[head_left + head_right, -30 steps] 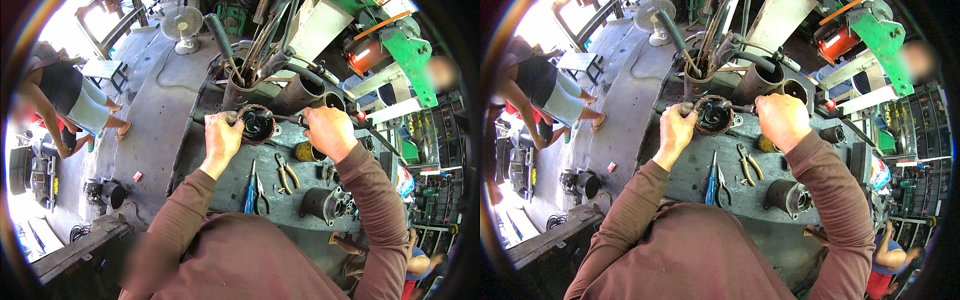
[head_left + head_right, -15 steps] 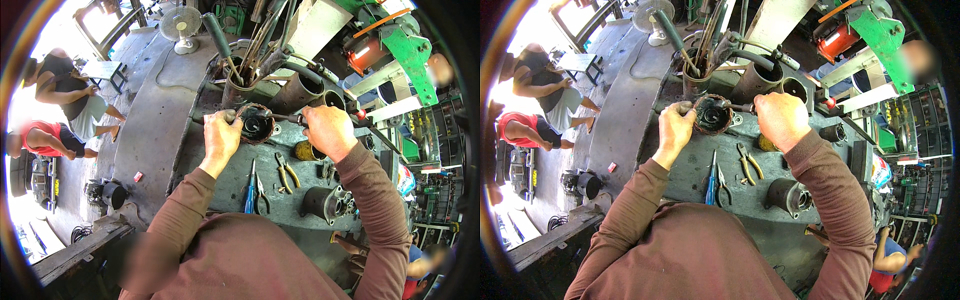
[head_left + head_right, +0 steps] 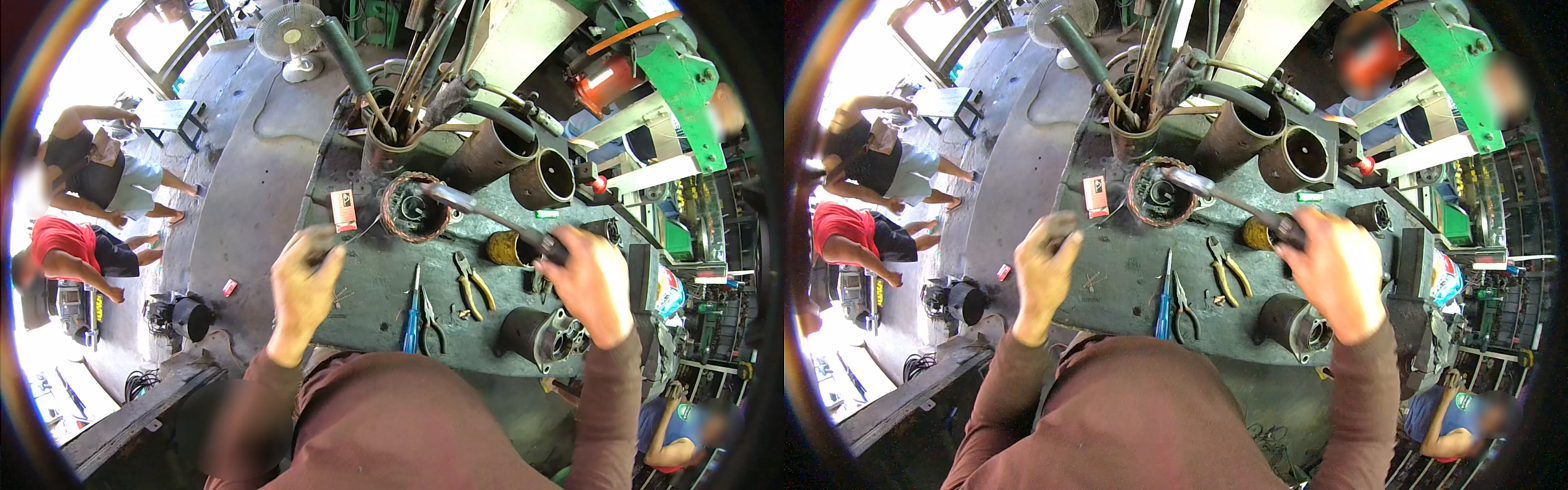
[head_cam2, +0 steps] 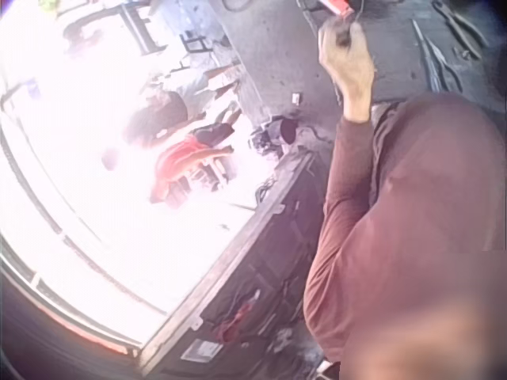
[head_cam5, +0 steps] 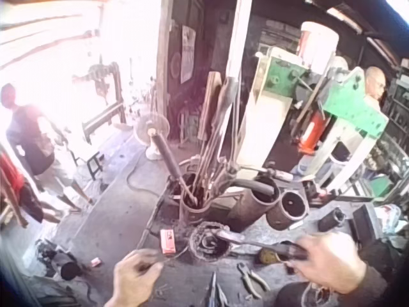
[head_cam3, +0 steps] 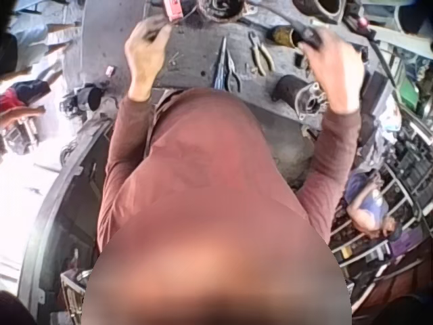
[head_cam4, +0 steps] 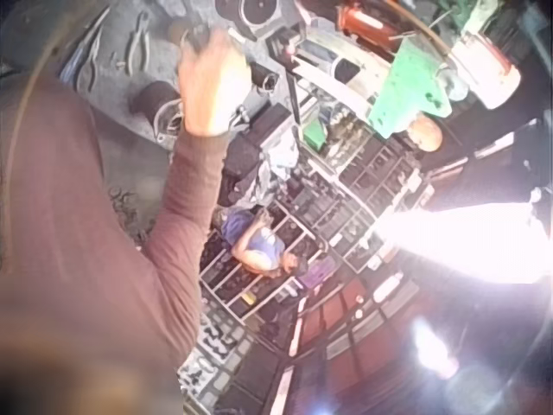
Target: The person uses a screwdriver and a thin metal wire to manipulate and adjust internal components of a cylindrical mechanical part on a workbench. They repeatedly insert the wire and turn the screwdriver while holding the part steady.
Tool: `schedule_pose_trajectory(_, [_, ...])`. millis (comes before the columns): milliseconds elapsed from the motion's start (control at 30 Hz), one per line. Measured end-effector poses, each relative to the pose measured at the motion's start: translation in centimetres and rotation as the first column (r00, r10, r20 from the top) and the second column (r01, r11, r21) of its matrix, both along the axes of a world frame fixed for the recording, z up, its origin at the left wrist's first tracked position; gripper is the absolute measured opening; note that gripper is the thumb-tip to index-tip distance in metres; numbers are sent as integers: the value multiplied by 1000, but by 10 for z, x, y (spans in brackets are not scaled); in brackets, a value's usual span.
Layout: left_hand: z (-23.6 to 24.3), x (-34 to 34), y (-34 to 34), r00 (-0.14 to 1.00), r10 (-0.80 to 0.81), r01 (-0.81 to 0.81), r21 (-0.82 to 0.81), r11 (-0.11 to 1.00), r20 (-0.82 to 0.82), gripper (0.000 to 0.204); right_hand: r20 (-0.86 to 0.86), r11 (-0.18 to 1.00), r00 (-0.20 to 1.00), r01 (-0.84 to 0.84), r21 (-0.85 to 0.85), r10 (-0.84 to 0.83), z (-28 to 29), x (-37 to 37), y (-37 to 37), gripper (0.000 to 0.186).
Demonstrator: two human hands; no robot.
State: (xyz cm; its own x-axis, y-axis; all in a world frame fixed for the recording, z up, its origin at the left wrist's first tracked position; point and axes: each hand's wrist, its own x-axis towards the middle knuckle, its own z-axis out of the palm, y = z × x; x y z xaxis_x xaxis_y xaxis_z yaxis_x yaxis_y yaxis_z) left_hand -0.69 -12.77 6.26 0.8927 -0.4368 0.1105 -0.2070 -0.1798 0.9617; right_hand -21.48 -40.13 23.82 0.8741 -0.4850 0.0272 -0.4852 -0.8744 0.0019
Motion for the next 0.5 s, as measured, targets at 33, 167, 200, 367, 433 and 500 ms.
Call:
schedule_pose_trajectory(33, [-1, -1, 21, 999, 4, -1, 57, 998, -49, 18, -13, 990, 995, 96, 105, -96, 4, -16, -2, 38])
schedule_pose_trajectory(167, [-20, -2, 83, 996, 64, -46, 239, 970, -67, 15, 39, 818, 921, 323, 475, -387, -1, -79, -6, 53])
schedule_pose_trajectory(200, [-27, -4, 93, 986, 105, -66, 280, 958, -126, 14, -2, 723, 861, 429, 542, -509, -5, -93, -5, 53])
schedule_pose_trajectory(367, [-57, -2, 104, 968, 127, -38, 379, 925, -215, 14, 133, 386, 663, 251, 888, -737, -37, -142, 2, 53])
schedule_pose_trajectory(433, [-63, 3, 97, 985, 75, -13, 372, 928, -154, 14, 165, 319, 586, 169, 933, -793, -49, -149, 5, 54])
schedule_pose_trajectory(500, [-67, 10, 88, 992, 42, 6, 379, 925, -118, 13, 194, 264, 486, 80, 961, -852, -63, -145, 7, 57])
